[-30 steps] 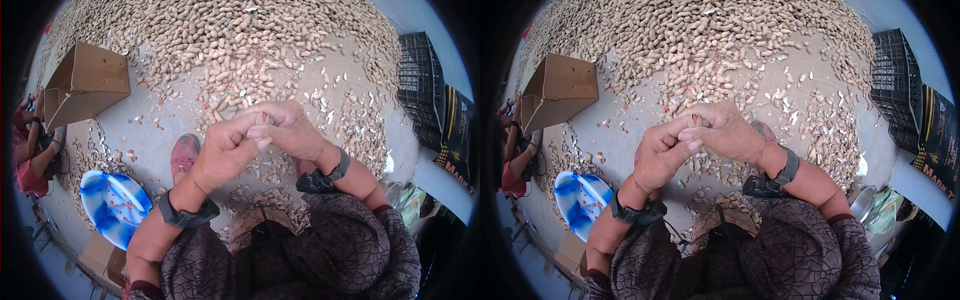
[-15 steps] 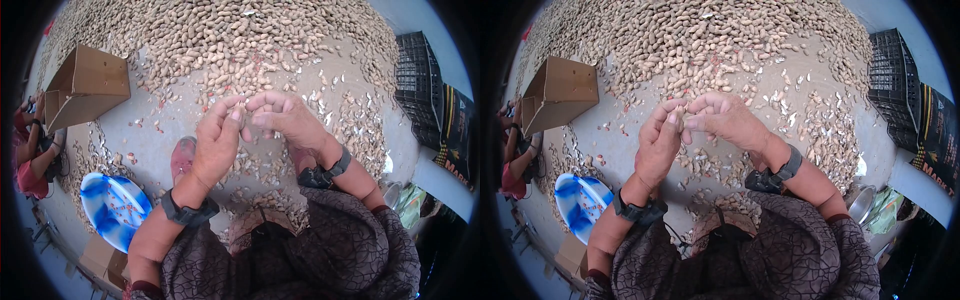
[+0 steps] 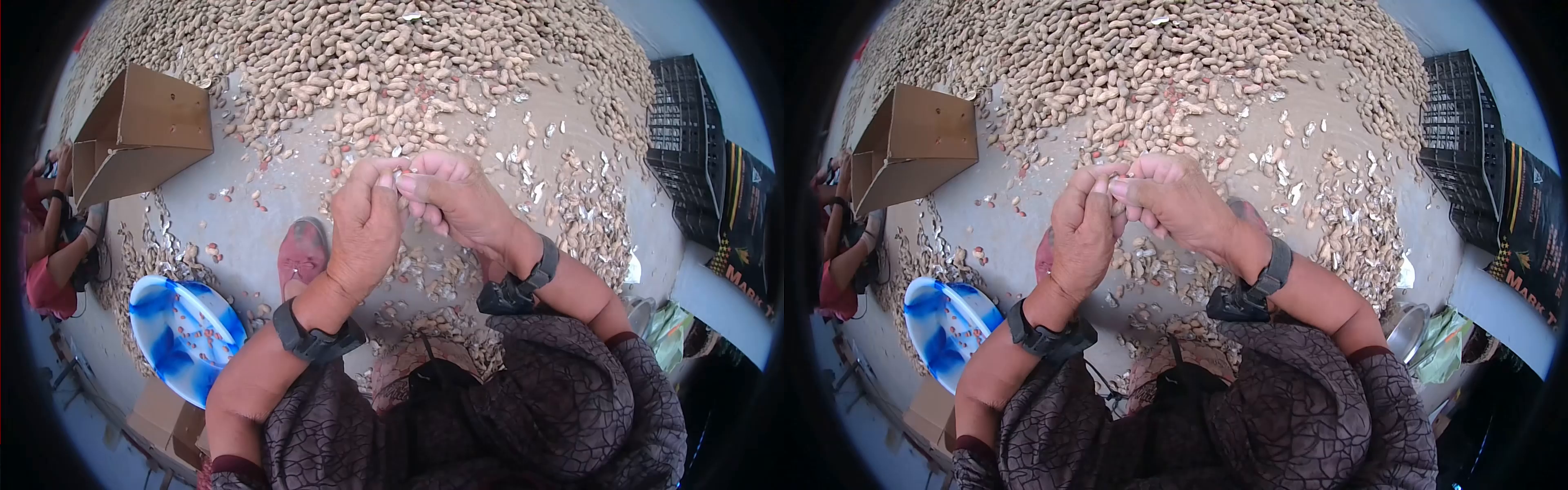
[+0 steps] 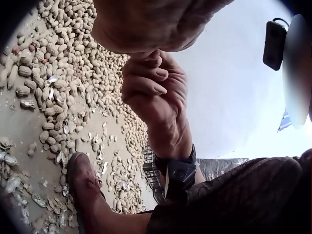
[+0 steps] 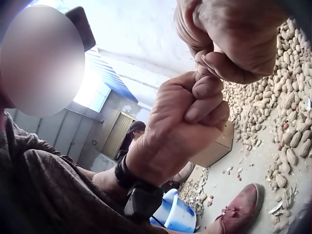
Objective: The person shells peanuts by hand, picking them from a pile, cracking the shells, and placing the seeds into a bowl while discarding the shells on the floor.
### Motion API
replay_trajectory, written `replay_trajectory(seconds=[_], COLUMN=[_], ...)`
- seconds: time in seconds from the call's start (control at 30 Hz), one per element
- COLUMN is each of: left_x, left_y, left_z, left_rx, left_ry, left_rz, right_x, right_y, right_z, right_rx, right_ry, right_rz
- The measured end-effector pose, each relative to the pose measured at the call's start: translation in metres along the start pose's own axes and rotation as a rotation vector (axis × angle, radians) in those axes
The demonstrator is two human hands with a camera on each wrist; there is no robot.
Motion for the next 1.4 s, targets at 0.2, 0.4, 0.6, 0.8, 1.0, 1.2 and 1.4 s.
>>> replay_trajectory(seconds=[0.2, 0.4, 0.6, 0.8, 1.0, 1.2, 1.4], left_x=[0.003, 0.002, 0.003, 0.003, 0.003, 0.003, 0.008], left_y=[-0.025, -0.029, -0.046, -0.067, -0.063, -0.054, -0.052], left_z=[0.007, 0.018, 0.025, 0.014, 0.020, 0.020, 0.020], left_rx=[-0.178, -0.345, -0.404, -0.529, -0.379, -0.256, -0.131], left_ry=[-0.135, -0.368, -0.489, -0.310, -0.435, -0.454, -0.409], left_rz=[-0.235, -0.292, -0.431, -0.638, -0.578, -0.509, -0.421], right_x=[-0.002, -0.002, -0.006, -0.023, -0.014, -0.009, -0.012], right_y=[-0.011, -0.019, -0.046, -0.060, -0.046, -0.028, -0.032], right_z=[0.002, 0.001, 0.016, 0.038, 0.015, -0.006, 0.007], right_rx=[-0.107, -0.208, -0.680, -1.083, -0.807, -0.525, -0.745], right_ry=[0.023, 0.012, -0.163, -0.275, -0.146, -0.008, -0.107], right_rz=[-0.124, -0.244, -0.577, -0.858, -0.583, -0.350, -0.450])
Point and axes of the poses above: each hand's wrist, its own x-axis towards the middle knuckle, its own z-axis out of the palm, y = z × x, the point moved 10 cm from there along x, towards the middle knuckle, and after that the axes turned 14 degrees about -z, right-handed, at the moved point
